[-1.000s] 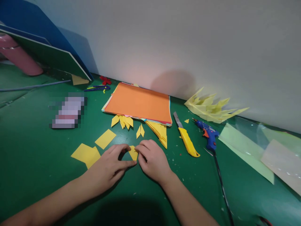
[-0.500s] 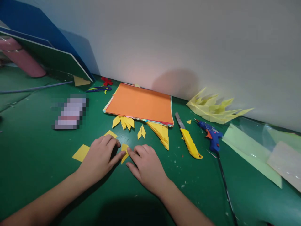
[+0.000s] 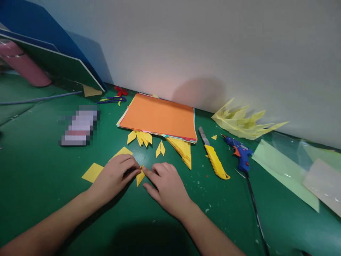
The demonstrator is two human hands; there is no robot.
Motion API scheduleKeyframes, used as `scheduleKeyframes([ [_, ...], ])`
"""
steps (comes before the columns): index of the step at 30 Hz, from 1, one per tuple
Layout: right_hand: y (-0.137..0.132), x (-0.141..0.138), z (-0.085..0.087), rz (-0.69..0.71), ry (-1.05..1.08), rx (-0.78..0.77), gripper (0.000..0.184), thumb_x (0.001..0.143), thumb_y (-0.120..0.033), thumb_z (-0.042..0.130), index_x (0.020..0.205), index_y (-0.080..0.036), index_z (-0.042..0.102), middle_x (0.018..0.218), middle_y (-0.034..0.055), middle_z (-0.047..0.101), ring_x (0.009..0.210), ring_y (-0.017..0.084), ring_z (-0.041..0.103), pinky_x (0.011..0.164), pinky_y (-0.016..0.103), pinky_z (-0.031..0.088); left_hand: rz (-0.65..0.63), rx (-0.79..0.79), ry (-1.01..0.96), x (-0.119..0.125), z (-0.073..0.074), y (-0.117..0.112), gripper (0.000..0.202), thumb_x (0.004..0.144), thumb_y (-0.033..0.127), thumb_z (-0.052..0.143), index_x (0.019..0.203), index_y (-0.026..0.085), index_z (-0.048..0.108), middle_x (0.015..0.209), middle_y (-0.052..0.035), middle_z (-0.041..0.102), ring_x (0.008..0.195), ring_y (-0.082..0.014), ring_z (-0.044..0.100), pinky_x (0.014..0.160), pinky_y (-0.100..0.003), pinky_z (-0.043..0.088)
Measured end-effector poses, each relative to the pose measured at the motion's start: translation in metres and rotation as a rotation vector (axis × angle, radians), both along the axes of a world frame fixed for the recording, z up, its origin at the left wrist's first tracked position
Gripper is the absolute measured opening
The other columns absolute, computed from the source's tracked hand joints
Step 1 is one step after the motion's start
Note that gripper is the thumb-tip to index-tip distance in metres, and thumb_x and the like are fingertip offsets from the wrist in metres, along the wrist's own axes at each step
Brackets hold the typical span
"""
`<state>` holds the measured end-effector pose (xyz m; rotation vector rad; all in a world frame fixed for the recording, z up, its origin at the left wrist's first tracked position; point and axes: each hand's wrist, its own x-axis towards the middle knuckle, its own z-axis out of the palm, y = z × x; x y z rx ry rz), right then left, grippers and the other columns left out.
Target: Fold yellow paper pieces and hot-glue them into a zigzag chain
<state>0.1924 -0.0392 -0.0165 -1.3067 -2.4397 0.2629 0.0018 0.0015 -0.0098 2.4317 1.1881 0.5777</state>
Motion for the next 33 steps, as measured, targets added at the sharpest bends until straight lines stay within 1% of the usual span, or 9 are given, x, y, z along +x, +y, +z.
scheduleKeyframes([
  [5, 0.001, 0.001, -0.002, 0.002, 0.009, 0.004, 0.033, 0.09, -0.029, 0.052, 0.12, -0.016, 0.06, 0.09, 0.0089, 0.06, 0.081, 0.023, 0.05, 0.07, 0.037, 0.042, -0.057, 0.082, 0.024, -0.001, -0.001, 0.0, 0.024, 0.093, 0.021, 0.046, 0.074, 0.015, 0.06, 0.074, -0.0035, 0.058, 0.071, -0.0175, 0.053, 0.064, -0.029, 0.041],
  [8, 0.001, 0.001, -0.003, 0.003, 0.017, 0.002, 0.033, 0.09, -0.029, 0.053, 0.119, -0.016, 0.061, 0.09, 0.0089, 0.06, 0.081, 0.023, 0.05, 0.07, 0.037, 0.042, -0.073, 0.102, 0.033, -0.002, -0.001, 0.001, 0.026, 0.094, 0.02, 0.044, 0.074, 0.015, 0.061, 0.072, -0.0036, 0.058, 0.071, -0.0175, 0.053, 0.063, -0.029, 0.04],
  [13, 0.001, 0.002, -0.002, 0.003, 0.008, -0.003, 0.033, 0.089, -0.029, 0.054, 0.119, -0.016, 0.061, 0.09, 0.0088, 0.06, 0.081, 0.022, 0.05, 0.069, 0.035, 0.041, -0.042, 0.066, 0.001, -0.002, -0.001, 0.0, 0.024, 0.093, 0.022, 0.046, 0.077, 0.016, 0.062, 0.074, -0.0031, 0.059, 0.072, -0.0167, 0.055, 0.064, -0.028, 0.042],
  [18, 0.0, 0.002, 0.0, -0.022, 0.002, 0.027, 0.033, 0.09, -0.032, 0.053, 0.118, -0.018, 0.062, 0.089, 0.0082, 0.06, 0.08, 0.022, 0.05, 0.069, 0.035, 0.041, -0.014, 0.017, -0.018, -0.001, 0.0, -0.001, 0.017, 0.091, 0.018, 0.049, 0.08, 0.016, 0.061, 0.077, -0.0027, 0.062, 0.075, -0.0168, 0.057, 0.067, -0.028, 0.044],
  [24, 0.0, 0.001, 0.0, -0.024, 0.009, 0.047, 0.032, 0.09, -0.031, 0.054, 0.117, -0.017, 0.063, 0.087, 0.0081, 0.06, 0.08, 0.022, 0.05, 0.069, 0.035, 0.041, -0.03, 0.037, 0.046, -0.002, 0.001, -0.004, 0.023, 0.093, 0.018, 0.045, 0.079, 0.015, 0.064, 0.076, -0.0039, 0.061, 0.072, -0.0168, 0.057, 0.064, -0.027, 0.044],
  [26, 0.0, 0.001, 0.0, -0.022, 0.002, 0.05, 0.032, 0.089, -0.032, 0.054, 0.117, -0.017, 0.063, 0.088, 0.0081, 0.059, 0.08, 0.022, 0.05, 0.069, 0.035, 0.041, -0.015, 0.036, 0.062, 0.0, 0.001, -0.004, 0.022, 0.092, 0.017, 0.046, 0.08, 0.015, 0.064, 0.076, -0.0041, 0.061, 0.072, -0.0168, 0.057, 0.063, -0.027, 0.044],
  [29, 0.0, 0.001, -0.001, -0.024, -0.002, 0.06, 0.032, 0.089, -0.033, 0.054, 0.116, -0.018, 0.064, 0.088, 0.0083, 0.059, 0.08, 0.022, 0.049, 0.07, 0.035, 0.041, 0.05, 0.021, 0.074, 0.004, 0.001, -0.004, 0.015, 0.089, 0.015, 0.048, 0.083, 0.015, 0.062, 0.076, -0.0039, 0.061, 0.071, -0.0169, 0.058, 0.064, -0.027, 0.044],
  [33, 0.0, 0.002, -0.001, -0.015, -0.011, 0.07, 0.032, 0.09, -0.034, 0.052, 0.116, -0.018, 0.064, 0.088, 0.0085, 0.059, 0.08, 0.022, 0.049, 0.07, 0.035, 0.041, 0.108, 0.018, 0.095, 0.01, 0.0, -0.003, 0.012, 0.089, 0.017, 0.047, 0.082, 0.016, 0.058, 0.074, -0.0026, 0.06, 0.068, -0.0164, 0.057, 0.062, -0.027, 0.043],
])
